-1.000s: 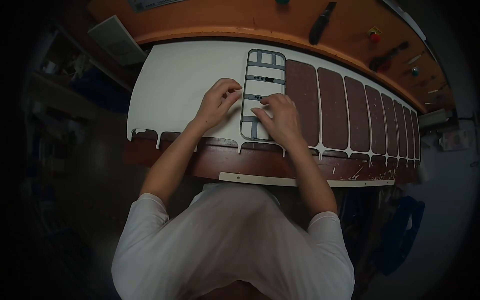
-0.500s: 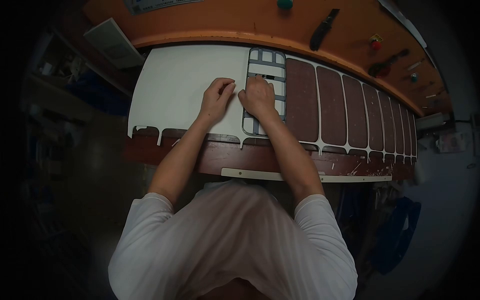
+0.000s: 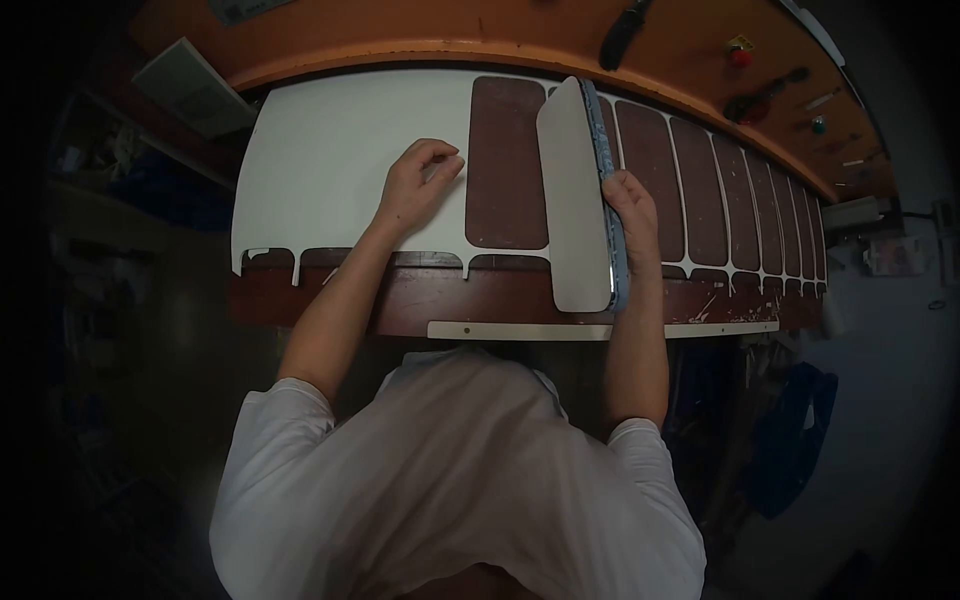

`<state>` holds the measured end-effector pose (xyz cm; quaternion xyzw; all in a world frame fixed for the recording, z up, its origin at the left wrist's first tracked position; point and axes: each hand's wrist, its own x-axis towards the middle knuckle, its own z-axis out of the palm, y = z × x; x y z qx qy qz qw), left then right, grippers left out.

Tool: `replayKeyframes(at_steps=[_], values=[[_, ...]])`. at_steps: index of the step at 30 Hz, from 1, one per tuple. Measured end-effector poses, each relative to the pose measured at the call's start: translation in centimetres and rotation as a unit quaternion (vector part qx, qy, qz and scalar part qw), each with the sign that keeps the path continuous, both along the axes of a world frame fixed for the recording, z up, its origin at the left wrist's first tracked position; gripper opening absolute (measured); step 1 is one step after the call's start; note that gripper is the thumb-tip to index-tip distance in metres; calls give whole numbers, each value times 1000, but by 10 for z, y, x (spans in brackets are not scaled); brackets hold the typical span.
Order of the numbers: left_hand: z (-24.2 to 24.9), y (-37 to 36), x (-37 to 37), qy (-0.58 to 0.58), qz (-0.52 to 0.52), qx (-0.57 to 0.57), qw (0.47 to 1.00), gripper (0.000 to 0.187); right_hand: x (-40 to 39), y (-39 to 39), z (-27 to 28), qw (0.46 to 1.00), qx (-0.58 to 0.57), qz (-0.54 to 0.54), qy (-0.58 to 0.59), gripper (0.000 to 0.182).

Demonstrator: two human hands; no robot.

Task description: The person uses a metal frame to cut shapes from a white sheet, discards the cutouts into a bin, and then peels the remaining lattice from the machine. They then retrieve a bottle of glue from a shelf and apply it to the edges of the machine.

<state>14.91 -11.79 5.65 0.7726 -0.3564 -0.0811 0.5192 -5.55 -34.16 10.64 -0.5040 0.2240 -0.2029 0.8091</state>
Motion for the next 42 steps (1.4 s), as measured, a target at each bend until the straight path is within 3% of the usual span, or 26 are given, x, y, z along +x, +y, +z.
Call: replayKeyframes(at_steps=[3,6,8,9,12,14,15,17,18,23,27,30,31,33,36,37,39,40,41,42], values=[[2,-2,-5,-50,-12,38,998,33,-8,-5,-16,995,-81,47,36,17],[10,-10,-20,-114,-28,47,992,36,5,20,3,990,-113,40,69,17],[25,-26,-58,48,-13,16,999,45,12,21,-4,987,-132,61,67,18],[30,-33,-72,155,-29,5,987,58,16,22,-6,986,-136,72,63,17],[33,-55,-106,368,-16,-98,925,72,25,26,-11,983,-139,109,48,18],[32,-58,-113,368,-14,-97,925,69,29,32,-12,983,-126,127,29,20],[35,-56,-115,308,22,-101,946,63,31,32,-12,985,-94,141,10,22],[51,-37,-103,458,-57,-125,878,56,34,30,-11,985,-34,168,-24,26],[65,-29,-106,494,-4,-68,867,50,34,31,-13,982,-1,183,-38,28],[41,4,-108,436,-33,-66,897,47,28,26,-22,993,10,111,-33,24],[53,52,-115,375,-40,-91,922,45,32,28,3,986,-127,96,46,19],[54,88,-113,385,5,-158,909,44,40,29,22,923,-335,131,139,21],[53,94,-112,387,18,-173,905,44,41,37,44,865,-437,141,205,27],[52,103,-111,391,43,-206,896,44,55,35,3,768,-612,89,167,33],[46,107,-114,375,45,-236,896,45,45,41,-14,713,-658,120,210,38],[43,106,-116,373,42,-240,895,45,35,50,-12,734,-658,59,156,41],[44,95,-122,382,44,-280,879,47,8,72,4,822,-555,51,116,46],[45,85,-125,361,29,-294,885,50,-9,80,12,891,-422,114,123,47],[43,77,-126,366,8,-301,881,54,-25,93,-6,974,-185,129,23,49],[42,65,-128,371,-13,-312,875,58,-40,101,-7,983,-125,131,4,52]])
